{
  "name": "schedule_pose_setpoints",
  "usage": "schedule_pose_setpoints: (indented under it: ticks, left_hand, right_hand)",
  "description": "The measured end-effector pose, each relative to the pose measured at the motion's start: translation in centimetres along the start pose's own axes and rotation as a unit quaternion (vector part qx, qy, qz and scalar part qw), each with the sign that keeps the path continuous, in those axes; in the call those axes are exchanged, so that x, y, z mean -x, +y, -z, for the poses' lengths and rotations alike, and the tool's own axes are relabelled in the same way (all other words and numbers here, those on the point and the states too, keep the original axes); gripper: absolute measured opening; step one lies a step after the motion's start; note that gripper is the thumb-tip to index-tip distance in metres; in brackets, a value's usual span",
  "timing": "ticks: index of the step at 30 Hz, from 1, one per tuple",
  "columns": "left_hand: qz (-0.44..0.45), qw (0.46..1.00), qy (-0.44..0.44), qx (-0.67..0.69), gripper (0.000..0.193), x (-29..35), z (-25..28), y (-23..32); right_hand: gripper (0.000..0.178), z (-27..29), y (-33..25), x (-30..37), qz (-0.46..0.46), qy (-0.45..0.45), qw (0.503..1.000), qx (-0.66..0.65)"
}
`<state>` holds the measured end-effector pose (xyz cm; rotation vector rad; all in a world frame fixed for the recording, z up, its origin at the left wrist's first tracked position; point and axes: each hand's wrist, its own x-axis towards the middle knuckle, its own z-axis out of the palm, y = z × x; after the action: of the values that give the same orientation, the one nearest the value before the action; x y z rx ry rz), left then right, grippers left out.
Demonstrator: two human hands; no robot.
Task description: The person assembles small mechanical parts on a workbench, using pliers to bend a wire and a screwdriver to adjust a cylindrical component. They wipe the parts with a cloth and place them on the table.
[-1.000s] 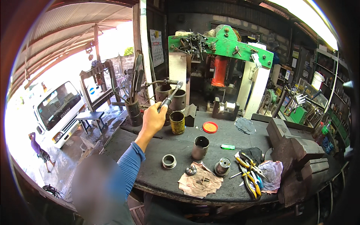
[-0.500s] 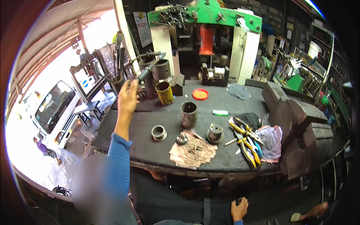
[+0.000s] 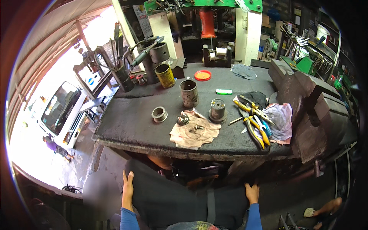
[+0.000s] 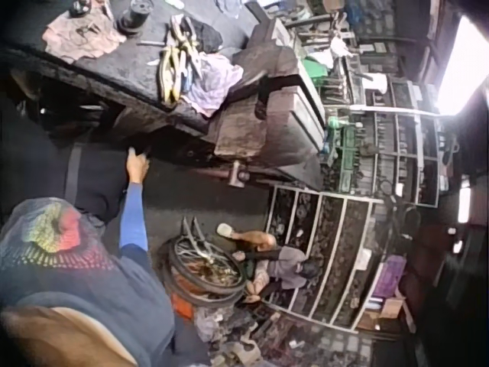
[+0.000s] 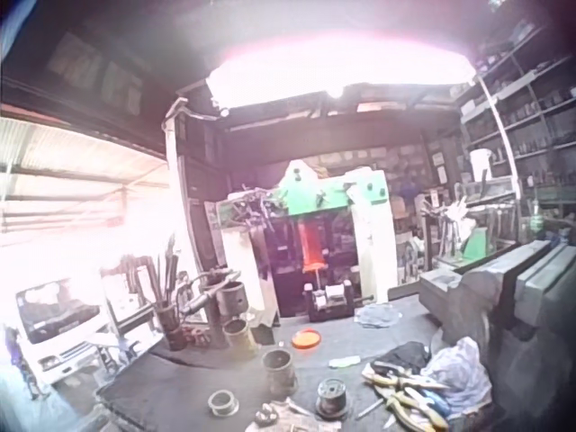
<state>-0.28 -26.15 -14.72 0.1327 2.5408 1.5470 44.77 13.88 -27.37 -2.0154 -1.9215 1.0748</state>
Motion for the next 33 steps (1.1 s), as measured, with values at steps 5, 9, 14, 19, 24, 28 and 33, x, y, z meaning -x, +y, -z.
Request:
schedule_pose_setpoints:
  ticks: [5, 9, 14, 19, 24, 28, 33]
  left_hand:
    - [-0.014, 0.997, -0.077, 0.024, 0.080, -1.1, 3.0, 0.0]
    - [-0.147, 0.960, -0.013, -0.237, 0.064, -1.3, 8.3, 5.5]
    - [-0.170, 0.985, -0.010, 0.004, 0.040, -3.3, 14.1, 13.8]
    - [-0.259, 0.953, -0.158, -0.014, 0.039, 0.0, 8.6, 23.6]
    - [-0.276, 0.910, -0.276, -0.141, 0.038, 0.8, 5.5, 25.7]
    - [-0.288, 0.900, -0.290, -0.153, 0.040, 0.6, 4.6, 26.6]
    - [-0.323, 0.872, -0.326, -0.173, 0.045, 0.2, 2.8, 29.2]
  right_hand:
    - [0.068, 0.0, -3.2, 1.4, 0.194, 0.047, 0.963, 0.178]
    - [0.052, 0.9, -3.3, 2.7, 0.297, -0.034, 0.937, 0.181]
    - [0.043, 2.4, -2.9, 3.9, 0.352, -0.040, 0.920, 0.167]
    - [0.039, 3.4, -1.5, 4.6, 0.344, -0.018, 0.929, 0.138]
    - [0.035, 2.5, -0.7, 5.6, 0.329, 0.003, 0.940, 0.090]
    - [0.032, 1.6, -0.9, 6.4, 0.320, 0.020, 0.945, 0.059]
    - [0.032, 0.4, -2.2, 5.3, 0.325, 0.033, 0.943, 0.063]
